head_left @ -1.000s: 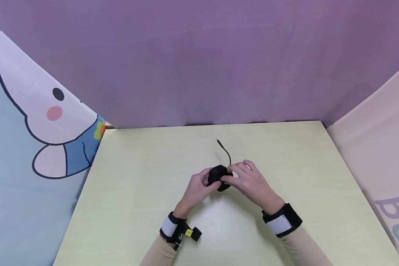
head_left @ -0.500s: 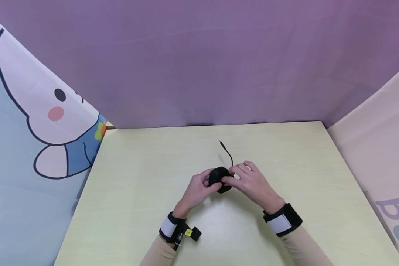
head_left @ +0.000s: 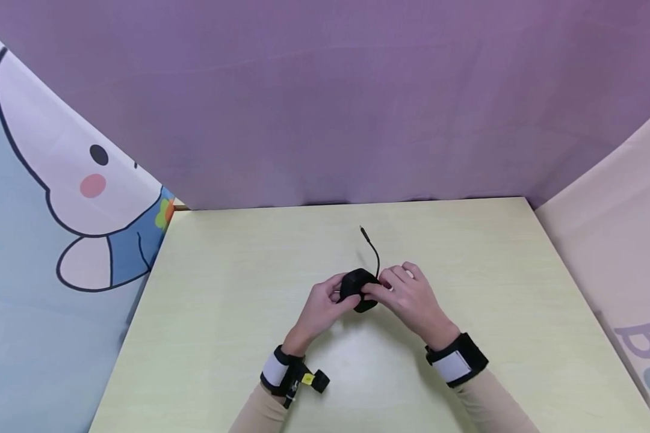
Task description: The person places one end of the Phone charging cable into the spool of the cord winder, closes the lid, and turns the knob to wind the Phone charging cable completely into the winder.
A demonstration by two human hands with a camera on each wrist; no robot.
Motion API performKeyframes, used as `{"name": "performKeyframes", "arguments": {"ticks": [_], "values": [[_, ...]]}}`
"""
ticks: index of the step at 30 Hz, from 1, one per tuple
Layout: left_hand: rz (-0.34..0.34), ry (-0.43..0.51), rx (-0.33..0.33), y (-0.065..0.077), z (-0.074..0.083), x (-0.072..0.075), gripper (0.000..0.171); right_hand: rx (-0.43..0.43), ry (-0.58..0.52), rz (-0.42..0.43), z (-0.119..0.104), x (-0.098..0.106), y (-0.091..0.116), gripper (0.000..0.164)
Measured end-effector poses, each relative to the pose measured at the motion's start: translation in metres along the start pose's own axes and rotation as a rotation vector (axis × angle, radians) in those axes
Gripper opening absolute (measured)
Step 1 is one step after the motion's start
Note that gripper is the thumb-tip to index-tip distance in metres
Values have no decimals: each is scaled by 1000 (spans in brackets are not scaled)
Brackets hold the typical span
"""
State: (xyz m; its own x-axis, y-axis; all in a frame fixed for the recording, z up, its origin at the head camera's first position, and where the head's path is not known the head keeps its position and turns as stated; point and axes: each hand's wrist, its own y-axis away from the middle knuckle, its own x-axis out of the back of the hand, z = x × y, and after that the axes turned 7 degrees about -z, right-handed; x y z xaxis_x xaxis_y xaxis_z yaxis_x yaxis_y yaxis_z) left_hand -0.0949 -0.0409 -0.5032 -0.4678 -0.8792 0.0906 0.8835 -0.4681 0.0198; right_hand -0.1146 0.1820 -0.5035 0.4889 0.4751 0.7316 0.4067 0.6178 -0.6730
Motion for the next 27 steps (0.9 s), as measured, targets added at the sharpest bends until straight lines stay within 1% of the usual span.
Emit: {"name": "performKeyframes", "arguments": {"ticks": [5,10,15,22,27], "values": [[9,31,0,0,-1,-1,45,-22,5,20,-2,-3,3,27],[8,69,-4,0,-2,-2,46,-31,44,56,-5,-7,3,32],[23,74,-9,0,-3,-2,47,-50,55,93,-9,-9,2,32],[53,72,7,0,-4,-2,46,-84,79,127,-17,-11,-1,28],[51,68,7,1,-5,-1,45,-106,79,141,-22,-12,-2,27]]}}
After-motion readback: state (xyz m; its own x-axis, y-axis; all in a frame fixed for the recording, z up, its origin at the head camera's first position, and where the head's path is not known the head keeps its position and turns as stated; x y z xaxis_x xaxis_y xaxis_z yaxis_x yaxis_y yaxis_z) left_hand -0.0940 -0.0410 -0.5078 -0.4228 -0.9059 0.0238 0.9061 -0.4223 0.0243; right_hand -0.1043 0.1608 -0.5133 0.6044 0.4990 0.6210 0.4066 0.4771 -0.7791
